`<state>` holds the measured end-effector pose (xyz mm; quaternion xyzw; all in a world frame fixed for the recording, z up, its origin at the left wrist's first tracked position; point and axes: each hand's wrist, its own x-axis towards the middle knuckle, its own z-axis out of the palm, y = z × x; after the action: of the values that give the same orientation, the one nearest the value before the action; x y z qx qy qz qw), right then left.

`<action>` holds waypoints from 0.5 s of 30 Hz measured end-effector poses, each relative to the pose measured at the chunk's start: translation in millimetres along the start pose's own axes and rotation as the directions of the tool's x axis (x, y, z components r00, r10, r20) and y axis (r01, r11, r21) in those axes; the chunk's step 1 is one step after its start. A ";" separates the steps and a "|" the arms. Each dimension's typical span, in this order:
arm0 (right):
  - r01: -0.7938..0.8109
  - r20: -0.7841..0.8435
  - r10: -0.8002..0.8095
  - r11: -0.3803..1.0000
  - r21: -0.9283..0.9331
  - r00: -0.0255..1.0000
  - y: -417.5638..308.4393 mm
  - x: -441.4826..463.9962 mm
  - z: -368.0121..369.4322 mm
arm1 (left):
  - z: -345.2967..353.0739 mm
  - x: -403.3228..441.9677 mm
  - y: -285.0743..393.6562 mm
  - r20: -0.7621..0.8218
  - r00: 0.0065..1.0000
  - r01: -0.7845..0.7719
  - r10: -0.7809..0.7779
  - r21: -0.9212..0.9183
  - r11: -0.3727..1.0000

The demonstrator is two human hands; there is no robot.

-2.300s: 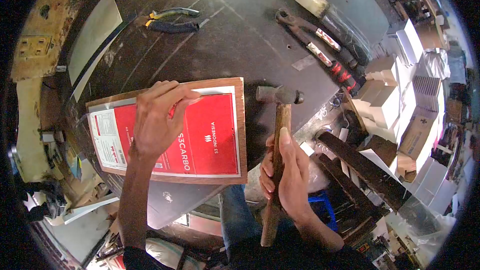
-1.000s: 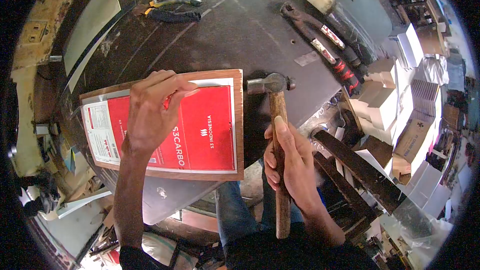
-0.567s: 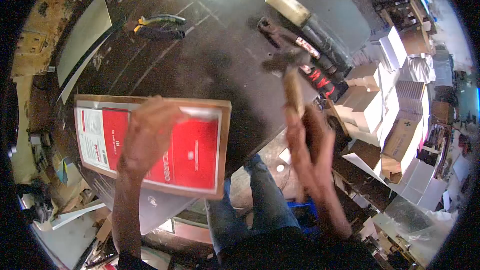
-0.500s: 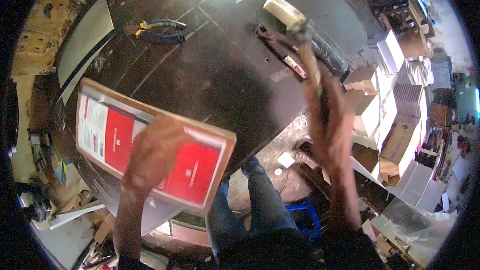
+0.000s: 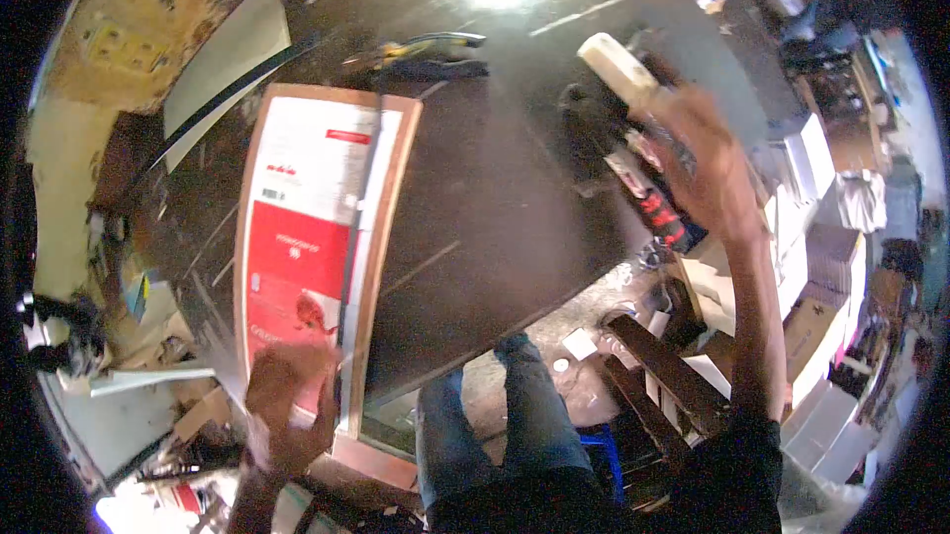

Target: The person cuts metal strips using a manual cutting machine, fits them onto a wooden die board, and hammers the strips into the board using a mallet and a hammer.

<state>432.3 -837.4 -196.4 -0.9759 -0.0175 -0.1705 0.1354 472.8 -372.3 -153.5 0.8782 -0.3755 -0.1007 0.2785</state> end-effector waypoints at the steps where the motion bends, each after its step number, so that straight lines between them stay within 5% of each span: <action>1: -0.024 0.123 0.005 0.988 0.151 0.992 -9.3 -5.2 7.9 | 7.0 8.0 7.5 -0.176 0.967 0.191 -0.185 0.018 0.981; 4: -0.117 0.295 0.022 0.944 0.308 0.955 -22.5 -5.7 25.5 | 49.5 21.1 5.4 -0.337 0.869 0.369 -0.361 -0.042 0.928; 7: 0.018 0.212 -0.044 0.992 0.125 0.976 -24.6 0.3 28.0 | 74.9 6.8 -3.4 -0.310 0.802 0.519 -0.511 -0.063 0.852; 15: 0.007 0.235 -0.056 0.978 0.206 0.970 -33.7 -7.6 29.4 | 51.5 -62.4 -20.8 -0.345 0.838 0.483 -0.423 0.105 0.869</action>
<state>432.0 -796.9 -216.9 -0.9698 -0.0666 -0.0507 0.2289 421.9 -337.2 -209.7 0.9690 -0.1154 0.0115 0.2179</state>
